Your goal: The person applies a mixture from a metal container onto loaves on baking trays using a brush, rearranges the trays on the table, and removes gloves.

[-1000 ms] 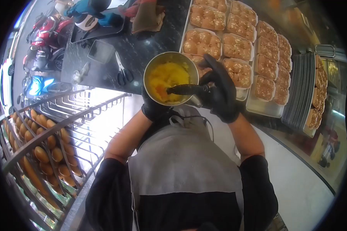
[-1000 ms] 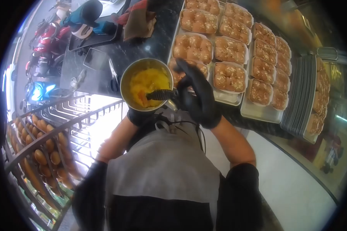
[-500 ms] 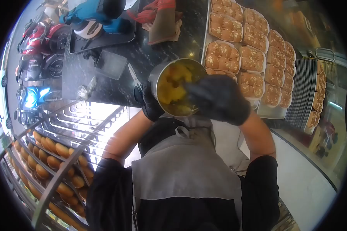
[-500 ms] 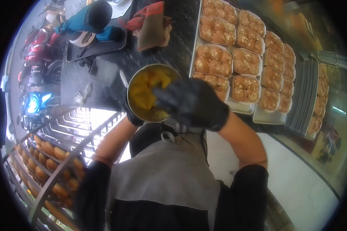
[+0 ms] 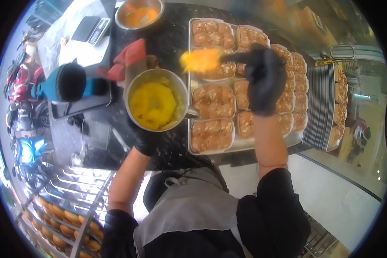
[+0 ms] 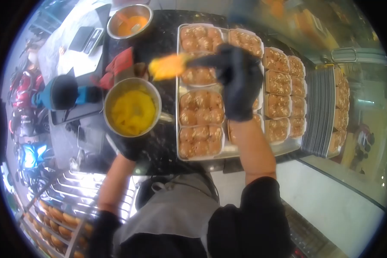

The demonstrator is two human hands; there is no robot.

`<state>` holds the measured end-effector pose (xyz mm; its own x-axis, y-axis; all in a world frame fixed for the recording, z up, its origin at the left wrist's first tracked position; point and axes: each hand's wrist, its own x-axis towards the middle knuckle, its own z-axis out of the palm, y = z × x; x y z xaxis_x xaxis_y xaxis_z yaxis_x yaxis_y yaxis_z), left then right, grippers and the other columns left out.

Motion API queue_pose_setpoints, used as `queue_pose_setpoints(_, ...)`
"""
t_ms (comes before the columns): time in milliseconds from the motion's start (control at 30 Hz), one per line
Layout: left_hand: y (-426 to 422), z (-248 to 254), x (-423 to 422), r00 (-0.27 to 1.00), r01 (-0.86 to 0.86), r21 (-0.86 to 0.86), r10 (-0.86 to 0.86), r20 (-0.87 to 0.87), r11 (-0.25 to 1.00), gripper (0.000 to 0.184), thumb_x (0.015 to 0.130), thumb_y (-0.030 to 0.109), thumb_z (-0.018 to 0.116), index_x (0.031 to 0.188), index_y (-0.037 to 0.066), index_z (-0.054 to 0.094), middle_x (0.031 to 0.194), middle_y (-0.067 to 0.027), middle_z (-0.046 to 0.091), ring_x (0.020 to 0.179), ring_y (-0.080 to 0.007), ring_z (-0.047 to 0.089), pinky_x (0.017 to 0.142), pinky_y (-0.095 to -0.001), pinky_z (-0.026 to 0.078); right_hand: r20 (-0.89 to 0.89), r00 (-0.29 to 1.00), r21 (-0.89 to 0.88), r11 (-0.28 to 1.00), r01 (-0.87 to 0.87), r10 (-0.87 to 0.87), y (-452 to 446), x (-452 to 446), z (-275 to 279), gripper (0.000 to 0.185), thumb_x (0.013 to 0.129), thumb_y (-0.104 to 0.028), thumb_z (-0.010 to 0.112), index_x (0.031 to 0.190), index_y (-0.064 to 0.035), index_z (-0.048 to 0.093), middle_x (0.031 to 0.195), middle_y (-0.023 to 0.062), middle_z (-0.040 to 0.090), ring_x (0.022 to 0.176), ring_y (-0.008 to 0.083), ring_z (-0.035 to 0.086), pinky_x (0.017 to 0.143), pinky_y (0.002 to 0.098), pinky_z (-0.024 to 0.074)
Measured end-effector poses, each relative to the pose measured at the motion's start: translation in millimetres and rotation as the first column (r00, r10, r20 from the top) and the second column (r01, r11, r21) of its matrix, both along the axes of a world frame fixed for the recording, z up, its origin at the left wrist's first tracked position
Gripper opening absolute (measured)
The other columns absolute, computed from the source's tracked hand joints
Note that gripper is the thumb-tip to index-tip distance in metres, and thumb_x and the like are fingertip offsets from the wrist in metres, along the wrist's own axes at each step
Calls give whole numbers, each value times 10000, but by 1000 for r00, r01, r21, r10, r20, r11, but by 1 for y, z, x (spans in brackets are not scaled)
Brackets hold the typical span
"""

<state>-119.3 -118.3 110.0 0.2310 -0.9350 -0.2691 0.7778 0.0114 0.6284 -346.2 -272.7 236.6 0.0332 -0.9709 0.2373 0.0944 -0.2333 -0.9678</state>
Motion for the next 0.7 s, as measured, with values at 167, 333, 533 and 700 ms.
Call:
queue_pose_setpoints(167,-7,-66,51,-66,33,28,-26,997,999,542,927,110,643,1419,44,423,1374,-133,514,1266,-237,499,1052,-369,424,79,982,80,983,166,-172,-147,-24,-58,298,1011,-275,510,912,-35,656,617,4,558,461,73,434,400,237,321)
queue_pose_setpoints(333,5,-86,65,-253,40,135,-121,960,990,533,901,104,667,1381,36,449,1327,-127,544,1225,-235,521,1037,-364,418,-198,973,-101,990,101,-120,-233,10,-164,307,999,-265,562,827,-31,662,653,51,648,535,180,564,530,310,443)
queue_pose_setpoints(533,15,-73,62,-365,77,330,-282,887,941,482,889,127,666,1325,39,479,1279,-126,562,1182,-239,536,1008,-364,426,-535,776,-332,928,170,-333,-252,-17,-177,373,1002,-197,559,698,13,604,538,80,564,494,170,535,507,351,413)
queue_pose_setpoints(700,-12,-67,49,-466,95,453,-362,807,887,442,879,147,665,1278,42,504,1239,-125,577,1147,-243,549,984,-364,432,-362,857,-250,924,291,-368,-242,-27,-151,296,993,-160,562,771,25,627,582,97,588,541,189,576,544,331,444)
